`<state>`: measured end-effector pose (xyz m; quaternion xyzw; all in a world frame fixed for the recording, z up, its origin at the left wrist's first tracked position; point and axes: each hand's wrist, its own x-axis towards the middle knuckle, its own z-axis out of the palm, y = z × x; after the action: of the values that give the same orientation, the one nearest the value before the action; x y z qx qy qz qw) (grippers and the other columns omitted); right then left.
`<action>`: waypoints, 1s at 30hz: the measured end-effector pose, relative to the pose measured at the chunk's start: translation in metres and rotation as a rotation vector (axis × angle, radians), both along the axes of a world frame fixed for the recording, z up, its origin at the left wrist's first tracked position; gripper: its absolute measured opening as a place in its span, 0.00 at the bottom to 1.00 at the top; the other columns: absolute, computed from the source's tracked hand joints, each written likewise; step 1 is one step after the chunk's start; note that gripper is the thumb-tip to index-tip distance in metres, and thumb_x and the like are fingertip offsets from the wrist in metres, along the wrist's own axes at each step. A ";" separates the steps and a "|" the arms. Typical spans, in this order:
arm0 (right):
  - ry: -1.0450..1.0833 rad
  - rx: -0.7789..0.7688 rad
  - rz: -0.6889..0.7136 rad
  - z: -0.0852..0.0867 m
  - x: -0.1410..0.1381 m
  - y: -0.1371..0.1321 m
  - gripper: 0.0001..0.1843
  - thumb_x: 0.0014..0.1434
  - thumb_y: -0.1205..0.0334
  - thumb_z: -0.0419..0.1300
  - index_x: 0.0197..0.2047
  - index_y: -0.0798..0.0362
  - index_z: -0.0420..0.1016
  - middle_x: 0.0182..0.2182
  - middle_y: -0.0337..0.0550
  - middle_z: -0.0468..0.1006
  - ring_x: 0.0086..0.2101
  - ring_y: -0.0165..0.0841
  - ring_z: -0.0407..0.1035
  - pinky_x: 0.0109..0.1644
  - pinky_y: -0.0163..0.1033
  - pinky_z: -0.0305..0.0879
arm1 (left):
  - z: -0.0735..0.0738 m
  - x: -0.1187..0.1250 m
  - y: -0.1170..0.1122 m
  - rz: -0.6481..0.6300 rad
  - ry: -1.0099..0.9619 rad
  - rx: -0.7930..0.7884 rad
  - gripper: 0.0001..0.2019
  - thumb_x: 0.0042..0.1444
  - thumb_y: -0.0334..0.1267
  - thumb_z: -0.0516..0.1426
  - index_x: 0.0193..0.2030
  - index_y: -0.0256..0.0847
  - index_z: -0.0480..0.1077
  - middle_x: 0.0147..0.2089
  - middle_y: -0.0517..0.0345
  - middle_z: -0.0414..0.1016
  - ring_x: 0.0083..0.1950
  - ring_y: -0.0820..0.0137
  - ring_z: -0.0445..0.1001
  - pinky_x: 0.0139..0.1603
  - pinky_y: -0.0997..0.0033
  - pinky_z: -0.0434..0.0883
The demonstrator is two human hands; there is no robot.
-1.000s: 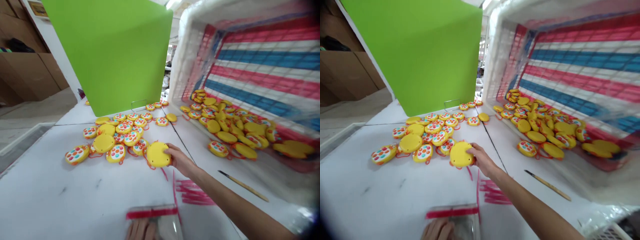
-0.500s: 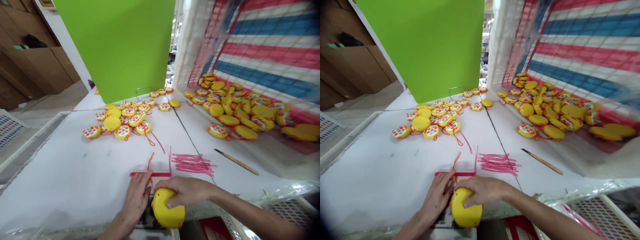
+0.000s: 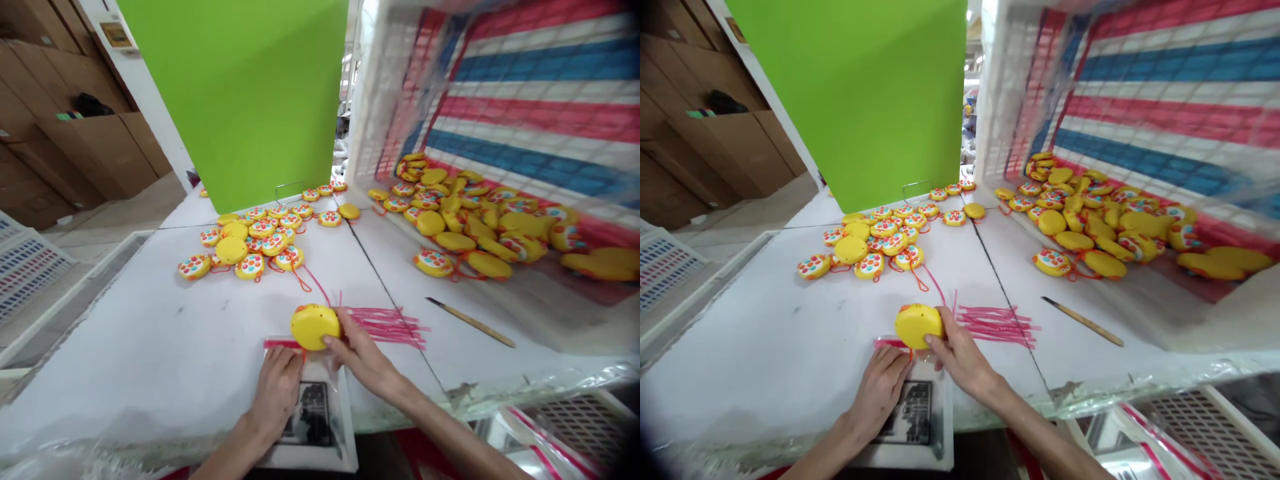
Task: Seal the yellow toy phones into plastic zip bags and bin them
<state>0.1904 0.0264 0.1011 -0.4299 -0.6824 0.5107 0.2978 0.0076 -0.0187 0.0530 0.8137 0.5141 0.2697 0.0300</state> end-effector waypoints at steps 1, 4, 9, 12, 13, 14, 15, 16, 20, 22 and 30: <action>-0.023 0.036 0.002 -0.004 -0.005 -0.001 0.16 0.62 0.57 0.48 0.52 0.51 0.53 0.32 0.40 0.67 0.27 0.30 0.65 0.26 0.32 0.63 | 0.001 0.000 -0.001 -0.012 0.009 0.019 0.12 0.60 0.29 0.47 0.34 0.36 0.71 0.32 0.51 0.73 0.34 0.64 0.70 0.39 0.59 0.68; -0.128 0.104 0.084 -0.006 -0.014 -0.003 0.10 0.63 0.59 0.47 0.47 0.51 0.56 0.28 0.37 0.68 0.26 0.29 0.64 0.27 0.32 0.60 | 0.008 -0.002 -0.004 -0.032 0.028 0.109 0.10 0.60 0.29 0.49 0.32 0.38 0.70 0.29 0.55 0.72 0.33 0.67 0.70 0.41 0.60 0.67; -0.265 0.119 0.160 0.004 -0.010 0.005 0.09 0.63 0.60 0.48 0.46 0.53 0.60 0.22 0.34 0.66 0.23 0.29 0.63 0.26 0.32 0.57 | 0.019 -0.004 -0.005 -0.023 -0.029 0.197 0.10 0.59 0.31 0.50 0.29 0.39 0.69 0.25 0.60 0.70 0.29 0.71 0.67 0.41 0.63 0.66; -0.282 0.169 0.191 0.009 -0.008 0.009 0.10 0.62 0.60 0.49 0.46 0.54 0.62 0.22 0.34 0.66 0.23 0.29 0.63 0.27 0.32 0.56 | 0.025 -0.017 -0.009 0.009 -0.112 0.178 0.10 0.59 0.30 0.51 0.28 0.40 0.69 0.26 0.60 0.71 0.31 0.70 0.68 0.41 0.64 0.65; -0.283 0.183 0.201 0.011 -0.008 0.010 0.11 0.62 0.60 0.49 0.46 0.54 0.62 0.22 0.34 0.66 0.23 0.28 0.62 0.27 0.32 0.55 | 0.028 -0.025 -0.011 0.058 -0.166 0.174 0.09 0.58 0.31 0.51 0.29 0.40 0.69 0.28 0.59 0.72 0.33 0.69 0.69 0.42 0.64 0.66; -0.284 0.199 0.209 0.013 -0.008 0.010 0.11 0.62 0.60 0.49 0.47 0.54 0.62 0.23 0.34 0.66 0.23 0.28 0.62 0.26 0.32 0.54 | 0.032 -0.033 -0.013 0.143 -0.232 0.149 0.08 0.58 0.33 0.52 0.30 0.41 0.70 0.30 0.57 0.73 0.35 0.68 0.69 0.42 0.64 0.66; -0.286 0.214 0.215 0.015 -0.008 0.010 0.11 0.63 0.59 0.49 0.47 0.55 0.62 0.23 0.34 0.66 0.23 0.28 0.61 0.27 0.32 0.54 | 0.035 -0.042 -0.014 0.257 -0.309 0.090 0.07 0.58 0.36 0.52 0.31 0.41 0.70 0.32 0.57 0.74 0.36 0.67 0.70 0.41 0.65 0.67; -0.290 0.226 0.221 0.018 -0.009 0.010 0.12 0.63 0.59 0.49 0.47 0.55 0.62 0.23 0.35 0.66 0.23 0.28 0.61 0.27 0.32 0.54 | 0.039 -0.050 -0.016 0.376 -0.396 -0.007 0.08 0.57 0.40 0.53 0.33 0.41 0.70 0.33 0.56 0.75 0.37 0.66 0.71 0.39 0.66 0.68; -0.312 0.229 0.235 0.027 -0.010 0.010 0.12 0.64 0.58 0.47 0.47 0.54 0.62 0.23 0.35 0.67 0.24 0.29 0.62 0.28 0.33 0.56 | 0.042 -0.063 -0.014 0.479 -0.764 -0.582 0.16 0.55 0.50 0.53 0.41 0.40 0.70 0.34 0.54 0.77 0.37 0.64 0.74 0.36 0.69 0.70; -0.317 0.223 0.240 0.030 -0.010 0.011 0.12 0.64 0.58 0.46 0.47 0.54 0.62 0.24 0.36 0.68 0.24 0.29 0.63 0.28 0.33 0.56 | 0.037 -0.058 -0.008 0.354 -0.892 -0.734 0.17 0.55 0.50 0.53 0.40 0.37 0.71 0.33 0.54 0.77 0.36 0.65 0.74 0.37 0.70 0.70; -0.544 0.229 0.509 0.044 -0.016 0.022 0.15 0.65 0.59 0.44 0.49 0.50 0.67 0.32 0.42 0.76 0.31 0.34 0.70 0.33 0.35 0.60 | 0.033 -0.032 0.012 0.259 -0.987 -0.704 0.11 0.56 0.43 0.53 0.31 0.37 0.70 0.28 0.59 0.74 0.31 0.69 0.72 0.33 0.73 0.67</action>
<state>0.1744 0.0484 0.1447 -0.3304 -0.8739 0.3562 0.0159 -0.0248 -0.0069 0.0861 0.4651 0.5925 0.4299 0.4979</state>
